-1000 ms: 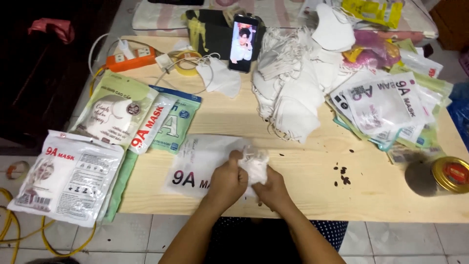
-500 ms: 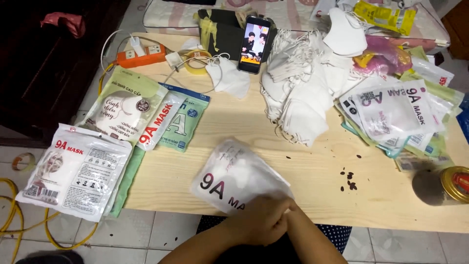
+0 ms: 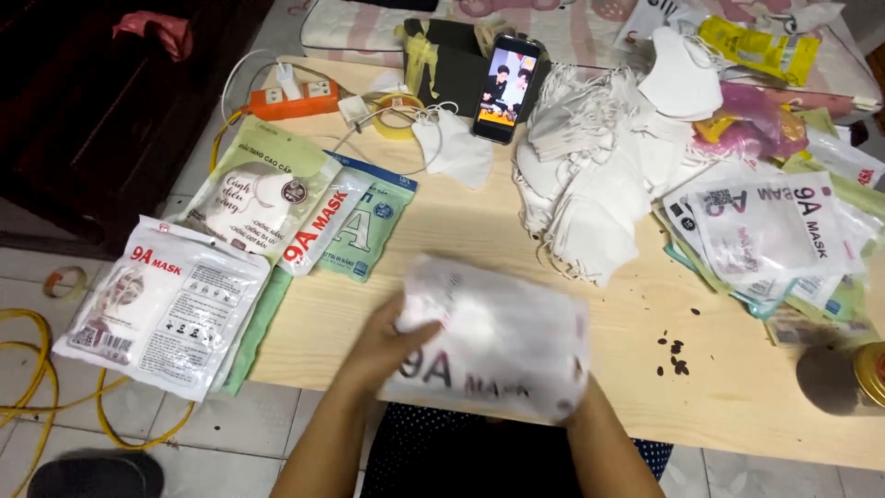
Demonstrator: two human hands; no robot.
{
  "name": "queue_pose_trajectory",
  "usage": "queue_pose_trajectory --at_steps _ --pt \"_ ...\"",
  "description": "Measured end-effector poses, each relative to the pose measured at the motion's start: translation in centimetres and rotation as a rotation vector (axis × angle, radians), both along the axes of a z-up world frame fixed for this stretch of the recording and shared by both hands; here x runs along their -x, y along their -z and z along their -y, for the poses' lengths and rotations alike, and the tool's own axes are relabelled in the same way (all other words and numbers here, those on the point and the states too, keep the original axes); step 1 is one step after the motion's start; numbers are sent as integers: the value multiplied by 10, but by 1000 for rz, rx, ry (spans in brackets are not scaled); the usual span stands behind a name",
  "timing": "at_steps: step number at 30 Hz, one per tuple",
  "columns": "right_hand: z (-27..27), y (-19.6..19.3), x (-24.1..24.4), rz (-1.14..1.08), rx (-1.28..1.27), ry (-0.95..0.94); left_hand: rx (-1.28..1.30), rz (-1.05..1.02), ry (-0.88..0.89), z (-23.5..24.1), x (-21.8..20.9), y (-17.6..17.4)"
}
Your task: Folding and stacking white face masks on a wooden table.
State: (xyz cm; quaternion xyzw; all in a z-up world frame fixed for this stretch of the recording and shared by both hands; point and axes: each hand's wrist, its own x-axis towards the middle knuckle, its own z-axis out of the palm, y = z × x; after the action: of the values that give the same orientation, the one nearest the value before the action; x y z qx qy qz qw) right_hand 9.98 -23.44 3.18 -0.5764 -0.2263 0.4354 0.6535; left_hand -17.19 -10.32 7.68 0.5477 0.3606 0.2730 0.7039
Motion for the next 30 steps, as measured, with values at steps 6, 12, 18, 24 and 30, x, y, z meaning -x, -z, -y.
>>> queue_pose_trajectory --at_steps 6,12,18,24,30 --pt "12 -20 1 -48 -62 82 -40 -172 -496 -70 6 -42" --pt "74 11 -30 149 38 236 -393 206 -789 -201 -7 7" --pt "138 9 -75 1195 454 400 -849 -158 -728 -106 -34 -29" --pt "142 10 -111 994 821 308 -1129 -743 187 -4 -52 61" --pt "139 24 -126 954 771 217 -1146 -608 494 82 -95 59"
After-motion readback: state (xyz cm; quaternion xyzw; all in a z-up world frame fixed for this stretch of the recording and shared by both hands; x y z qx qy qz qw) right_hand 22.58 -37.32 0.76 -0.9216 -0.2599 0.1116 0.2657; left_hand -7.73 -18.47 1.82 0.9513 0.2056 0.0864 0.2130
